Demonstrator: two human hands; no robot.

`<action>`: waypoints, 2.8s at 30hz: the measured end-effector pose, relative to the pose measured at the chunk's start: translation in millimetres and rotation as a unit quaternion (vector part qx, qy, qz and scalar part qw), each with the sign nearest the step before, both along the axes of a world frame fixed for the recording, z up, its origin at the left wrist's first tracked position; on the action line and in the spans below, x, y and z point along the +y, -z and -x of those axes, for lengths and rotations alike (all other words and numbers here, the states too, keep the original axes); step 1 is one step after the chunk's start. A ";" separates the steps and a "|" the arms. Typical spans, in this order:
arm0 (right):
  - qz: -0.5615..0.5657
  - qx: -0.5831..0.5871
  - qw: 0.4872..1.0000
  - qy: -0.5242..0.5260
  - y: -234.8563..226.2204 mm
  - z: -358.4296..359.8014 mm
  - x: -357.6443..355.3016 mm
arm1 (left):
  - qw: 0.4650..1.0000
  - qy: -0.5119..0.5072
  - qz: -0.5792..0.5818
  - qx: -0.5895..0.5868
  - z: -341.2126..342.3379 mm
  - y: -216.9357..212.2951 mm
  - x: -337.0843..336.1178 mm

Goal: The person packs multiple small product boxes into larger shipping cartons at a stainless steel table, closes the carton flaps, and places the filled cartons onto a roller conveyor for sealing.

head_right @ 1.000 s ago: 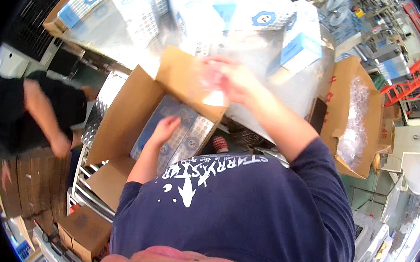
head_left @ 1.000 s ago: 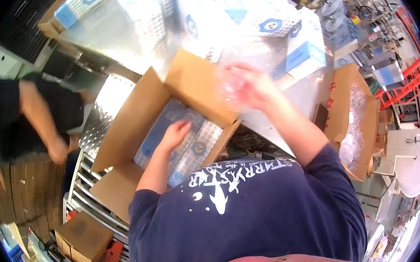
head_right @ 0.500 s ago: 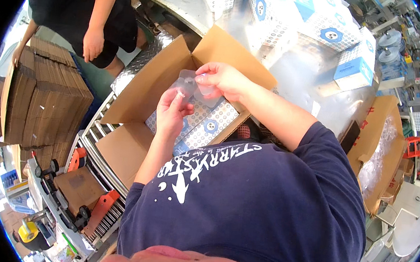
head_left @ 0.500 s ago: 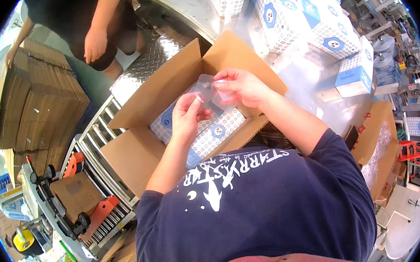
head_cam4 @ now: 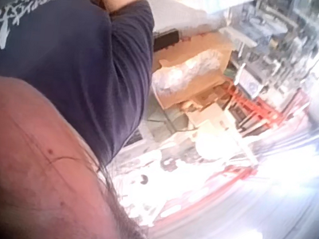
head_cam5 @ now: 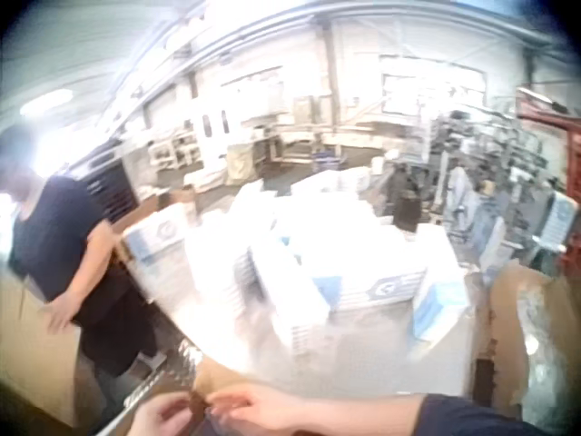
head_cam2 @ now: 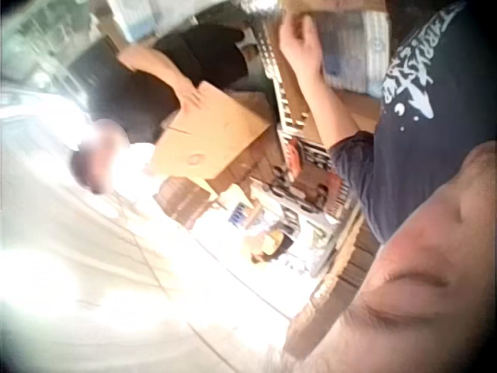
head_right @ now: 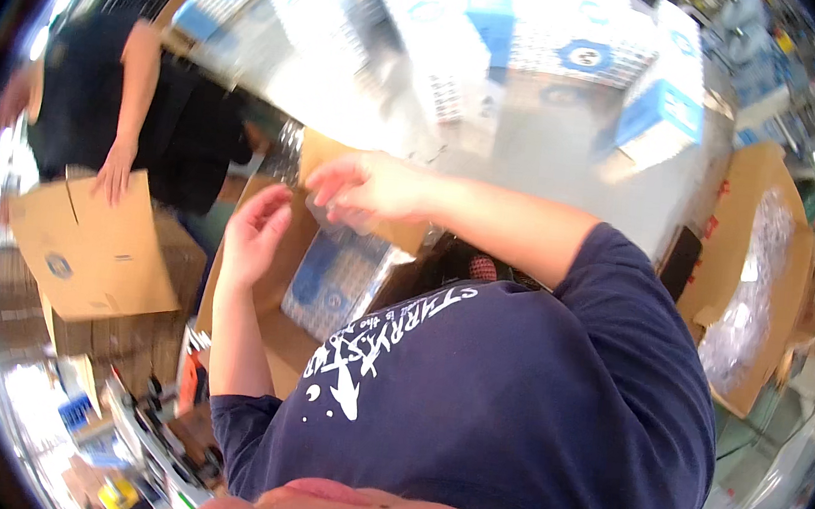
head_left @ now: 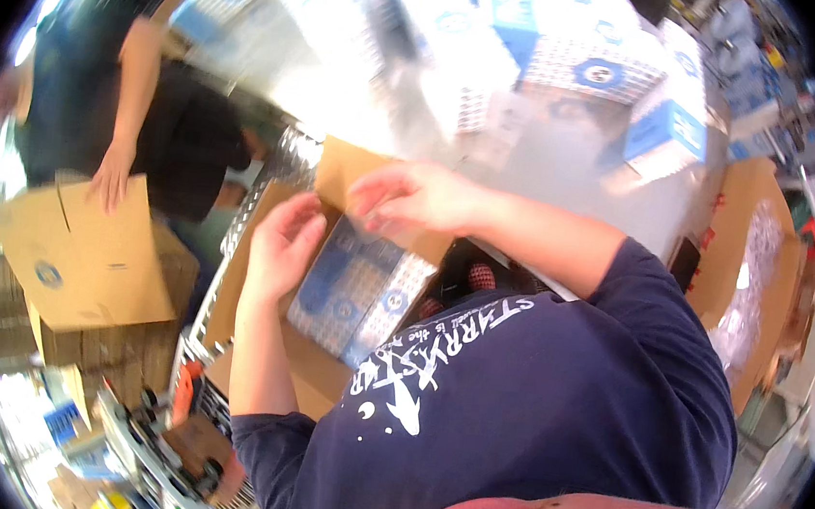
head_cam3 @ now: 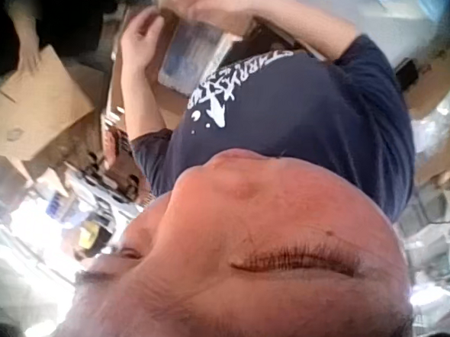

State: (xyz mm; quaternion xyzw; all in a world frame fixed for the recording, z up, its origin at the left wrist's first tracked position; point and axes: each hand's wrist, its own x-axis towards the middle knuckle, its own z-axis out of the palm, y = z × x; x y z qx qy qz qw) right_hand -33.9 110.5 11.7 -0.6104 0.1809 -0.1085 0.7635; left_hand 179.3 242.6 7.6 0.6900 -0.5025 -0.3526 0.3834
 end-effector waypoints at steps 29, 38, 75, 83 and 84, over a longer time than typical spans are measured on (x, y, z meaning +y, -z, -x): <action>0.591 0.401 0.698 0.061 -19.3 81.4 -279.3 | 0.916 -0.087 -0.030 0.390 113.0 76.5 -214.7; 0.511 0.416 0.739 0.137 -11.5 161.2 -257.3 | 0.898 -0.020 -0.041 0.438 107.1 69.5 -256.0; 0.361 0.174 0.895 -0.195 34.0 -58.2 87.1 | 0.914 -0.165 -0.013 -0.371 -81.6 50.2 192.3; 0.768 0.049 0.628 -0.113 -3.1 -109.2 130.4 | 0.924 0.041 -0.234 -0.301 -48.0 25.1 196.9; 0.768 0.083 0.621 -0.136 33.1 -115.5 115.6 | 0.918 0.074 -0.253 -0.297 -51.9 19.9 193.9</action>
